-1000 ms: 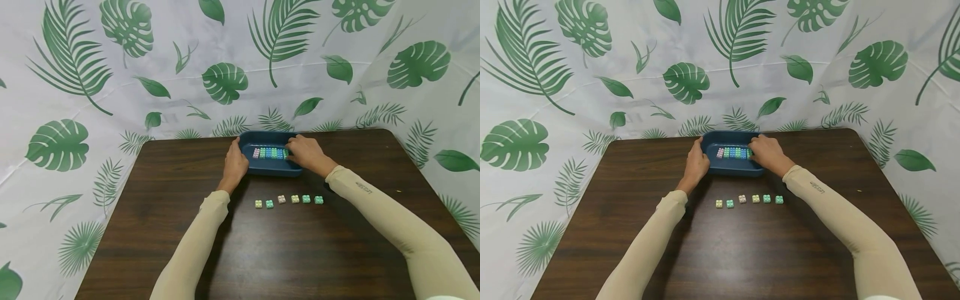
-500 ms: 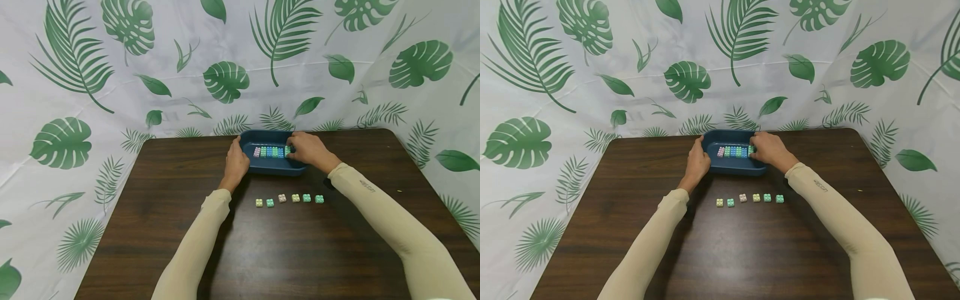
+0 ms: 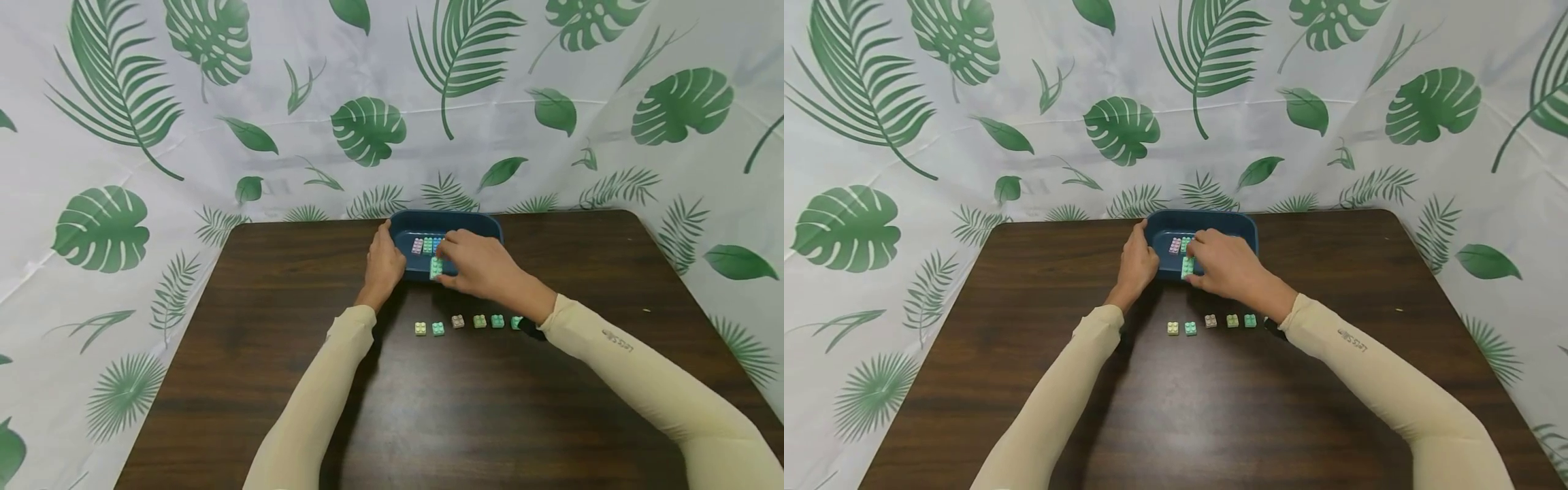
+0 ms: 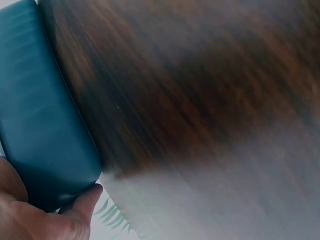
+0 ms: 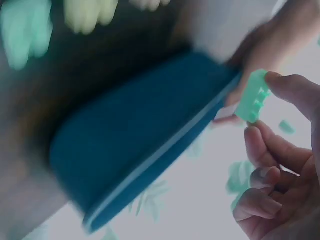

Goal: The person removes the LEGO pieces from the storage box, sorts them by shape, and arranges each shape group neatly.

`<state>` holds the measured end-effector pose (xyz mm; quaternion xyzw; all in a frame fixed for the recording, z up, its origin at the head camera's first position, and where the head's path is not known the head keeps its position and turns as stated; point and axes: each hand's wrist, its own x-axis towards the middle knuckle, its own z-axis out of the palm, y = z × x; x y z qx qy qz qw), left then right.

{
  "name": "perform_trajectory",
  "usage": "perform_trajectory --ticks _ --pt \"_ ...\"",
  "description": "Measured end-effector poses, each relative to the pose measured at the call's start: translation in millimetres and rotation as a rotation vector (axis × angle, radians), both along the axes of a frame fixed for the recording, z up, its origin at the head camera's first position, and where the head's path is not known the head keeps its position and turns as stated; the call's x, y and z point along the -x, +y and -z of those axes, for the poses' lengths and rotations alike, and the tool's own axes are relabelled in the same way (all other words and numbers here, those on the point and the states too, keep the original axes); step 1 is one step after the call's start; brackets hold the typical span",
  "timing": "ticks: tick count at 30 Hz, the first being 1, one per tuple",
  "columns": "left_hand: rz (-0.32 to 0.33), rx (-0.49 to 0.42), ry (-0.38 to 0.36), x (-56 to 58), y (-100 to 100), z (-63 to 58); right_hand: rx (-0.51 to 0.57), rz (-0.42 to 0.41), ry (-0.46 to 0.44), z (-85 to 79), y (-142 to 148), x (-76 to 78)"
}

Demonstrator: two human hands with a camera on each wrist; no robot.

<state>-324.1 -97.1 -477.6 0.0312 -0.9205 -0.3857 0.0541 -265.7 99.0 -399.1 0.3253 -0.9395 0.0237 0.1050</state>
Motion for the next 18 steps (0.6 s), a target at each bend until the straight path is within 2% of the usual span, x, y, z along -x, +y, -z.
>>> perform_trajectory --ticks 5,9,13,18 --pt "0.000 0.016 0.002 -0.5 0 0.9 -0.008 -0.127 0.008 15.2 -18 -35.9" --pt "0.001 0.013 0.002 -1.0 0 1.3 -0.021 -0.199 -0.003 28.8 -24 -55.9" --pt "0.008 0.008 0.006 -0.8 0 1.3 -0.032 -0.248 -0.049 40.6 -27 -68.4" --pt "0.000 0.022 0.012 -0.5 -1 1.7 -0.061 -0.268 -0.103 52.8 -30 -74.9"
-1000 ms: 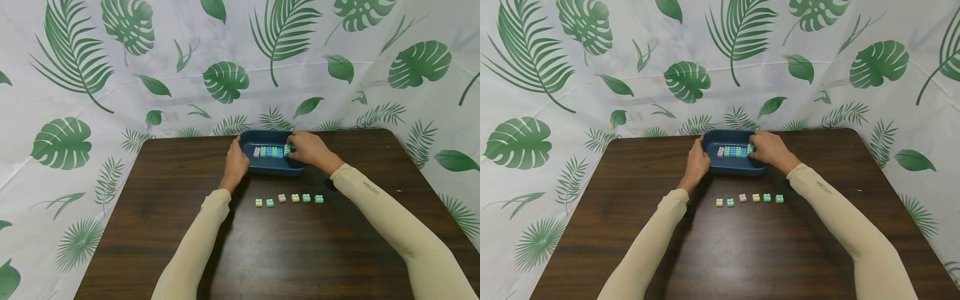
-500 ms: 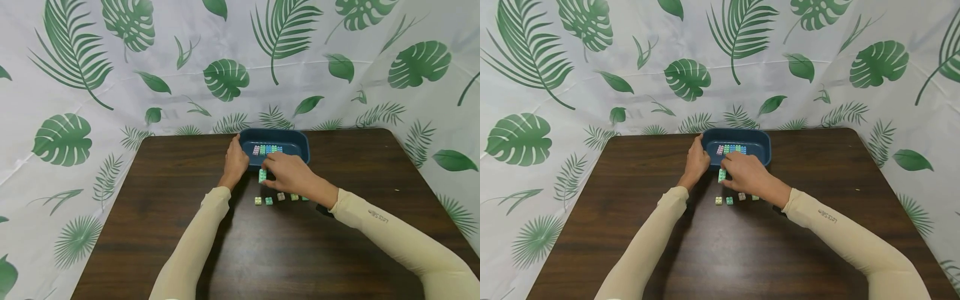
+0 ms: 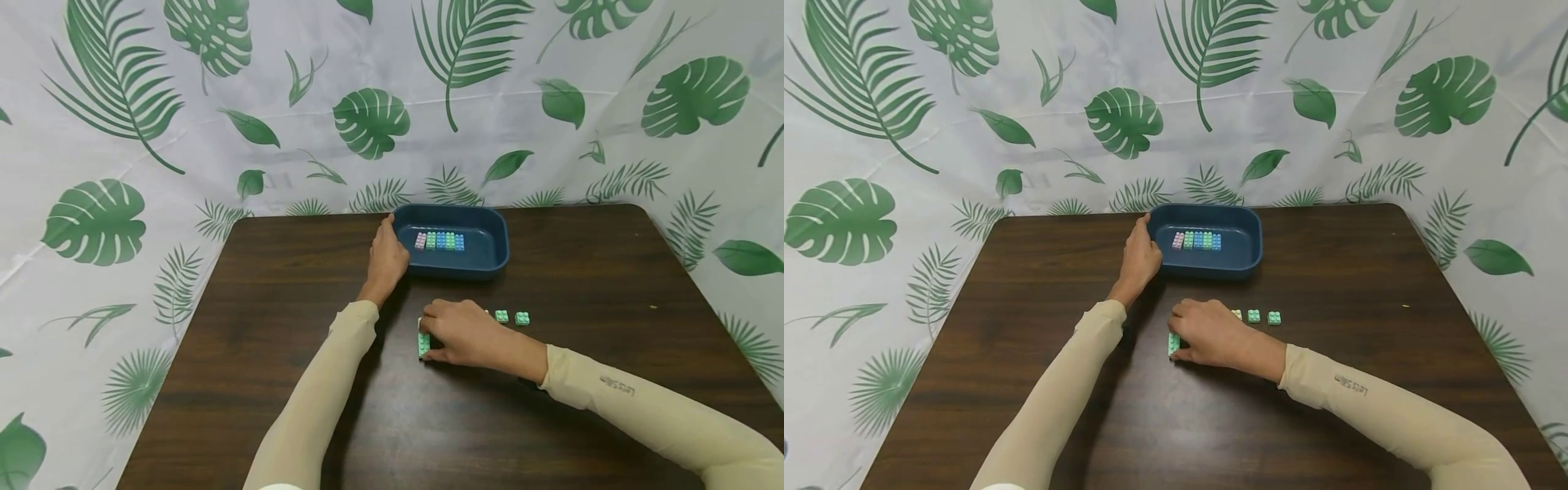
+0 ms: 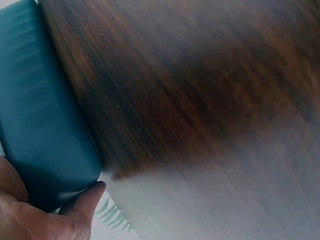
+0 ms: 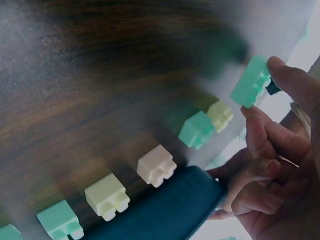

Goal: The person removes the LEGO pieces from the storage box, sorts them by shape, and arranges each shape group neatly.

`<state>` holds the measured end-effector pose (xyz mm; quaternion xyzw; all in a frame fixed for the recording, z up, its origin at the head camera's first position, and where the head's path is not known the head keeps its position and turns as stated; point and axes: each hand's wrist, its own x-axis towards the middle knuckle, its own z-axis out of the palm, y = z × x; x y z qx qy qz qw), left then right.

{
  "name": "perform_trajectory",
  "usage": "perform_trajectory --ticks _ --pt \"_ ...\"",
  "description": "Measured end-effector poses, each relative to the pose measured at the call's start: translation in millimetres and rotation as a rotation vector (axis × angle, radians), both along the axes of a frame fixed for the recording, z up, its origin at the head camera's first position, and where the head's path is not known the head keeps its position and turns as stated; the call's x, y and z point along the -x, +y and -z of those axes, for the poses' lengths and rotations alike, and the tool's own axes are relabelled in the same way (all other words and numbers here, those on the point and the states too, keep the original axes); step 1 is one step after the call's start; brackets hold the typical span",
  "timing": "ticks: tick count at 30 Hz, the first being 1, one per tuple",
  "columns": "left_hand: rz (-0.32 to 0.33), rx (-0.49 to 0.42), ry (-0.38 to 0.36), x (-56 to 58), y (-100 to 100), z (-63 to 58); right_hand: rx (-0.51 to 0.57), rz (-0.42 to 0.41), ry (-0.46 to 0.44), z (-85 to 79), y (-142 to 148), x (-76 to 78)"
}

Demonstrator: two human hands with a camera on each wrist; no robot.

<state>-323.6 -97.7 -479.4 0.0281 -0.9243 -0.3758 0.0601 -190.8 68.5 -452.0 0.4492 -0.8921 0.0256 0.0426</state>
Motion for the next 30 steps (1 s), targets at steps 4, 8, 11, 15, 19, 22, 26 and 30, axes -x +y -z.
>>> perform_trajectory --ticks 4,8,11,15,19,22,26,30 --pt "-0.001 0.006 0.002 0.1 1 -0.5 -0.008 0.004 -0.025 4.6 -1 -1.7" --pt "0.007 0.004 0.002 -0.1 1 0.6 -0.010 -0.006 -0.045 8.2 -1 -2.7" --pt "0.007 0.007 0.007 0.0 0 1.5 -0.014 -0.018 -0.048 7.7 -2 -2.8" --pt "0.005 0.011 0.010 0.3 0 1.9 -0.024 -0.015 -0.031 0.7 -1 -1.3" --pt "0.009 0.010 0.008 1.1 2 1.2 0.012 0.022 0.009 -13.6 5 8.1" --pt "0.009 0.005 0.008 1.7 3 -0.5 0.097 0.062 0.058 -26.3 13 23.9" --pt "0.006 0.002 0.012 2.3 3 -2.3 0.259 0.157 0.126 -34.9 26 55.5" --pt "0.001 -0.005 0.003 1.1 1 -0.9 0.357 0.305 0.127 -29.5 34 89.2"
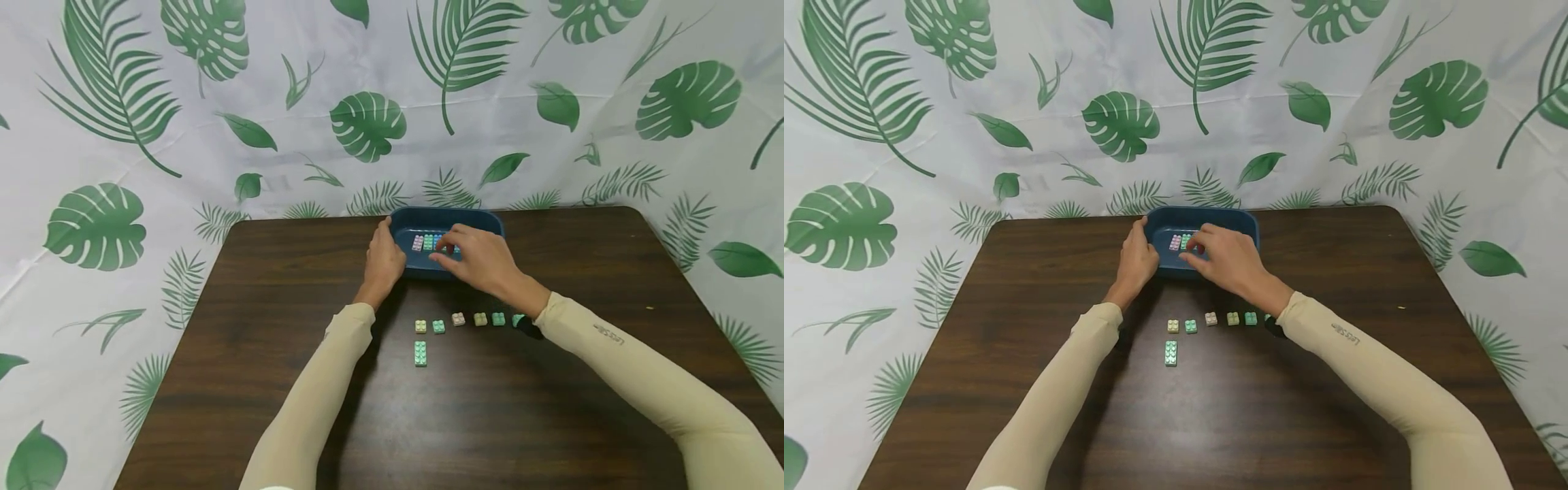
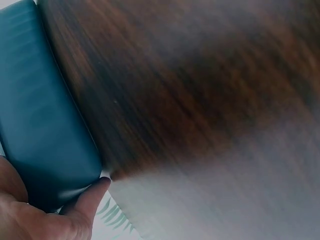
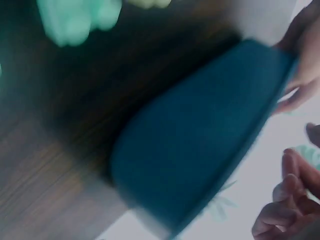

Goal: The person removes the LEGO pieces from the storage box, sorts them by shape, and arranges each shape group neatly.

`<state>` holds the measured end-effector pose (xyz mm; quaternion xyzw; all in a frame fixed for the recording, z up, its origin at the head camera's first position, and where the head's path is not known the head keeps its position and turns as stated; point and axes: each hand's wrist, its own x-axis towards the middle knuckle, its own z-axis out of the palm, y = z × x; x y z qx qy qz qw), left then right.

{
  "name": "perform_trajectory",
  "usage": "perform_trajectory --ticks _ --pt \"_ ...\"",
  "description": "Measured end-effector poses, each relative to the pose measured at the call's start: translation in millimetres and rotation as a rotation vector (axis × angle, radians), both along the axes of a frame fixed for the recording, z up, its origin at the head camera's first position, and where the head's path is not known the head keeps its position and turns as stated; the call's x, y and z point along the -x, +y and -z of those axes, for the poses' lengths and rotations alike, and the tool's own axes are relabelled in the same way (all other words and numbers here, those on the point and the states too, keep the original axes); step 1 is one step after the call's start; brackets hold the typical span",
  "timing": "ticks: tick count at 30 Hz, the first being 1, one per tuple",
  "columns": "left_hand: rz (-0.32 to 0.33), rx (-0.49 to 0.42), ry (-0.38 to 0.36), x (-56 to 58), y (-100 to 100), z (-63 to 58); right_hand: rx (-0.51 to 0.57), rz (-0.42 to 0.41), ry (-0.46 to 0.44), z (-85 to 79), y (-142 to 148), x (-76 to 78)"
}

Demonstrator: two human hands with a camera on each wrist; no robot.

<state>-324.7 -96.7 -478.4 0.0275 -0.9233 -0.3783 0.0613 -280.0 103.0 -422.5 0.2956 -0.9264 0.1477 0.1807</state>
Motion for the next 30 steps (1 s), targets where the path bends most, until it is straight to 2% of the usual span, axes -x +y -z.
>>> perform_trajectory --ticks 2,6,11,18,30 --pt "-0.002 -0.005 -0.007 -0.7 -1 0.1 0.013 0.070 -0.044 5.4 3 15.6" --pt "0.006 -0.003 -0.010 -1.2 -2 1.7 -0.004 0.174 -0.197 17.9 10 37.4" --pt "0.014 0.015 -0.010 -0.9 0 2.5 -0.041 0.242 -0.350 32.2 16 48.7" --pt "0.013 0.014 0.001 -1.6 1 0.2 -0.067 0.307 -0.334 44.4 21 58.3" --pt "0.003 0.029 0.003 -0.6 1 0.4 -0.165 0.273 -0.298 48.6 21 65.4"
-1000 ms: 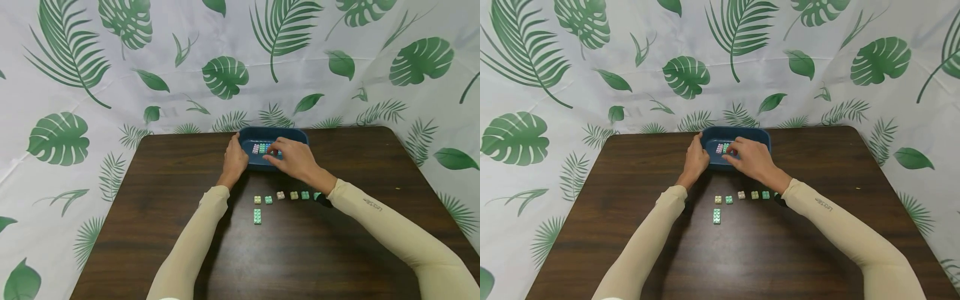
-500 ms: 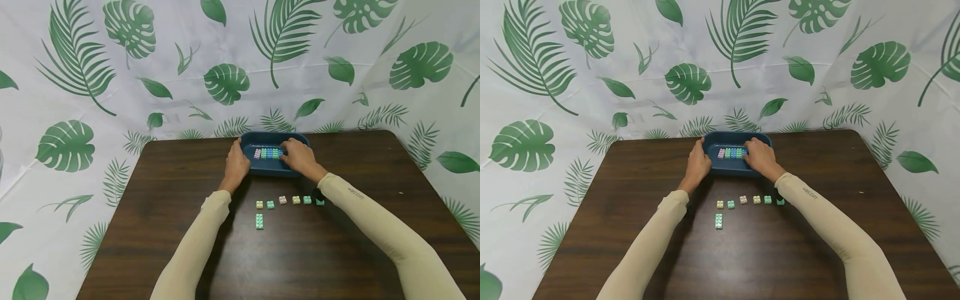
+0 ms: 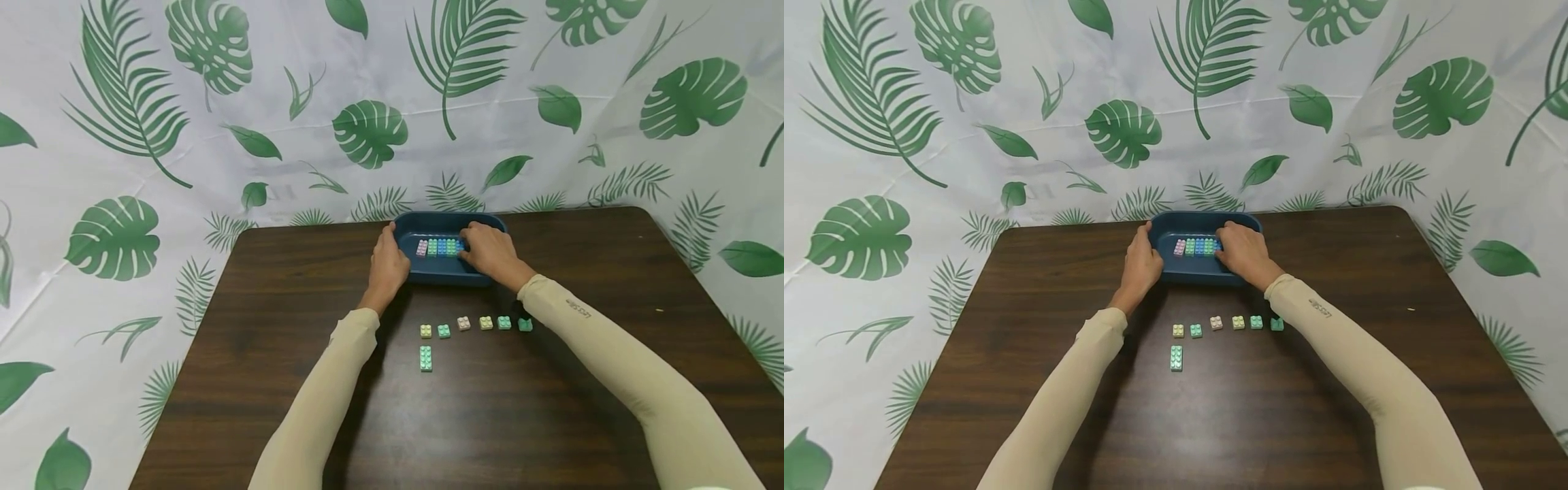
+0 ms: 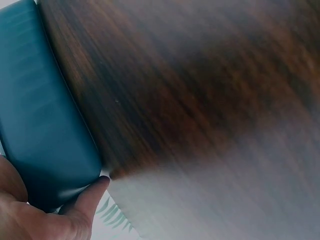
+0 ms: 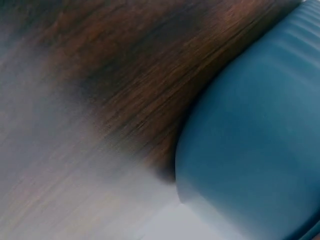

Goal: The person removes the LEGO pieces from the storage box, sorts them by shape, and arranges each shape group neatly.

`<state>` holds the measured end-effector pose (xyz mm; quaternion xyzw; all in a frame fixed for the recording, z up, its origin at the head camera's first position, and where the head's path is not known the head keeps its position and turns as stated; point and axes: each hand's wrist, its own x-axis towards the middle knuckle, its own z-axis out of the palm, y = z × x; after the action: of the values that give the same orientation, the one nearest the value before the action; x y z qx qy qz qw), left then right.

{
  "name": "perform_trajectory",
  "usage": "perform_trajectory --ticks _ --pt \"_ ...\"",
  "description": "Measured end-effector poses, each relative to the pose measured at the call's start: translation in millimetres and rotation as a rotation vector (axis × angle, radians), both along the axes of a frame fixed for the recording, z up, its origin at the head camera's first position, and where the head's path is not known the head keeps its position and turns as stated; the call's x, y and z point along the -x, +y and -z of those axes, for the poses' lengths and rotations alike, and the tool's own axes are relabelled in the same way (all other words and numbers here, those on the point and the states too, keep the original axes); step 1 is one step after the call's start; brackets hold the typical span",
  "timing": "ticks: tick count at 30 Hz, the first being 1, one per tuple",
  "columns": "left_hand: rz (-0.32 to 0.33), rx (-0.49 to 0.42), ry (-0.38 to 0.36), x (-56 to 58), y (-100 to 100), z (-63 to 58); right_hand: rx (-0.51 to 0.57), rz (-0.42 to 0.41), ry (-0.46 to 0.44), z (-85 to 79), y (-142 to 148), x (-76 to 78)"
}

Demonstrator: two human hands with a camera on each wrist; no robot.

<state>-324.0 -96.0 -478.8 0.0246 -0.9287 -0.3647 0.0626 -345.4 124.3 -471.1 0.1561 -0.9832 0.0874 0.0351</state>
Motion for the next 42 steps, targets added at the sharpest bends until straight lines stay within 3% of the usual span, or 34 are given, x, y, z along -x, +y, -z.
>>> perform_trajectory --ticks 7,13,20,25,29,35,42 --pt "-0.004 -0.016 -0.008 -1.0 -2 1.5 -0.036 0.012 -0.023 -4.3 0 3.4" --pt "-0.013 -0.020 -0.014 -0.9 -4 2.9 -0.054 0.005 0.052 -17.6 -2 -6.3" --pt "-0.001 -0.020 -0.016 0.2 -5 0.8 -0.076 -0.150 0.168 -49.5 -11 -44.9" --pt "0.001 -0.008 -0.016 0.0 -6 0.4 -0.096 -0.280 0.256 -57.1 -24 -79.9" --pt "-0.003 -0.002 -0.027 0.9 -6 -0.6 -0.089 -0.357 0.272 -52.2 -32 -107.2" --pt "-0.008 0.007 -0.054 0.1 -3 -0.8 -0.098 -0.431 0.200 -34.0 -35 -139.5" --pt "0.000 0.008 -0.046 -1.5 1 -3.1 -0.130 -0.486 0.128 -20.7 -27 -158.3"
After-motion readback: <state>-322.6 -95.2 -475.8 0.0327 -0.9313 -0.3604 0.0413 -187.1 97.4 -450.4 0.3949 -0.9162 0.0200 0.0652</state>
